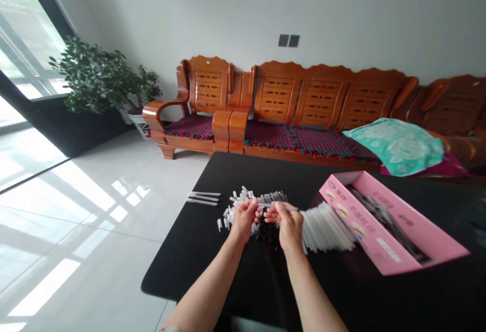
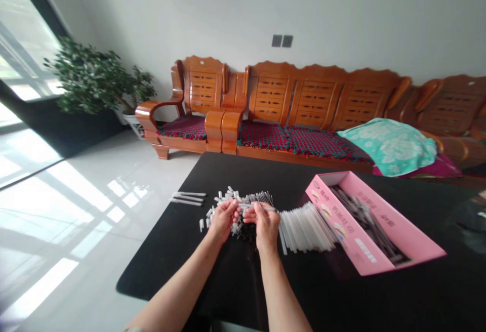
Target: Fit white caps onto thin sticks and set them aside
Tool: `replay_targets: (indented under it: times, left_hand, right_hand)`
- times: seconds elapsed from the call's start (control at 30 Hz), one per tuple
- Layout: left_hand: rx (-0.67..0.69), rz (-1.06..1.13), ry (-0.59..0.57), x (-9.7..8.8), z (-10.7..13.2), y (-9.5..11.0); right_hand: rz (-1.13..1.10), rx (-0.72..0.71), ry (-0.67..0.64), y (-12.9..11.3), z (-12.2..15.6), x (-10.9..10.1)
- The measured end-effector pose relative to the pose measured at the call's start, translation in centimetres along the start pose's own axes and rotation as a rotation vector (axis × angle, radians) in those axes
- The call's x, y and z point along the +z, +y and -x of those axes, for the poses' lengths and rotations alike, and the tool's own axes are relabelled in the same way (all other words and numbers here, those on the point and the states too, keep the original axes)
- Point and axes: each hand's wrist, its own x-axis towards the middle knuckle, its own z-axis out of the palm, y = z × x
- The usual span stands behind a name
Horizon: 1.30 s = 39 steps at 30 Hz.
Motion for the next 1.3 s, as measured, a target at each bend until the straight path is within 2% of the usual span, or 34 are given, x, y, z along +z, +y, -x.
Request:
replay_targets:
  times: [0.13,0.4,0.5,0.6,0.67,0.77,0.9,1.03,1.17,1.3]
  left_hand:
    - [0.107,-0.013,0.067,0.5,1.2,0.0]
    - [0.28,-0.166,0.099,0.6,3.4,0.9]
    - [0.292,-0.226,0.106,0.1,3.7,0.7]
    - [0.257,-0.318,0.078,-1.1,3.7,1.0]
    - [0.271,-0.377,0.105,-2.7,3.3,1.9]
    - [0.36,-0.392,0.288,-6.7,2.3,4.6]
    - [0.415,-0.437,0.479,-13.4,0.8,8.4]
    - [0.359,-0.558,0.58,-18.7,0.2,10.0]
    - [0.295,-0.71,0.626,-21.2,-0.1,9.8]
    - [0.258,-0.719,0.679,-21.6,-0.8,9.7]
  right_hand:
    - [-0.075,0.018,0.086,0.5,0.9,0.9]
    - [-0.205,0.249,0.123,0.0,1.6,1.5]
    - [-0.243,0.329,0.119,0.7,1.8,1.3]
    - [-0.275,0.38,0.058,1.4,2.3,0.9]
    - [-0.265,0.422,-0.009,1.7,2.6,0.4]
    - [-0.184,0.477,-0.046,1.7,2.9,-1.1]
    - [-0.168,0.464,0.057,1.5,2.5,-4.6]
    - [-0.17,0.449,0.096,1.2,1.9,-7.8]
    - [-0.14,0.436,0.139,0.6,2.0,-9.8]
    - [-0.115,0.409,0.191,-0.2,2.5,-10.9]
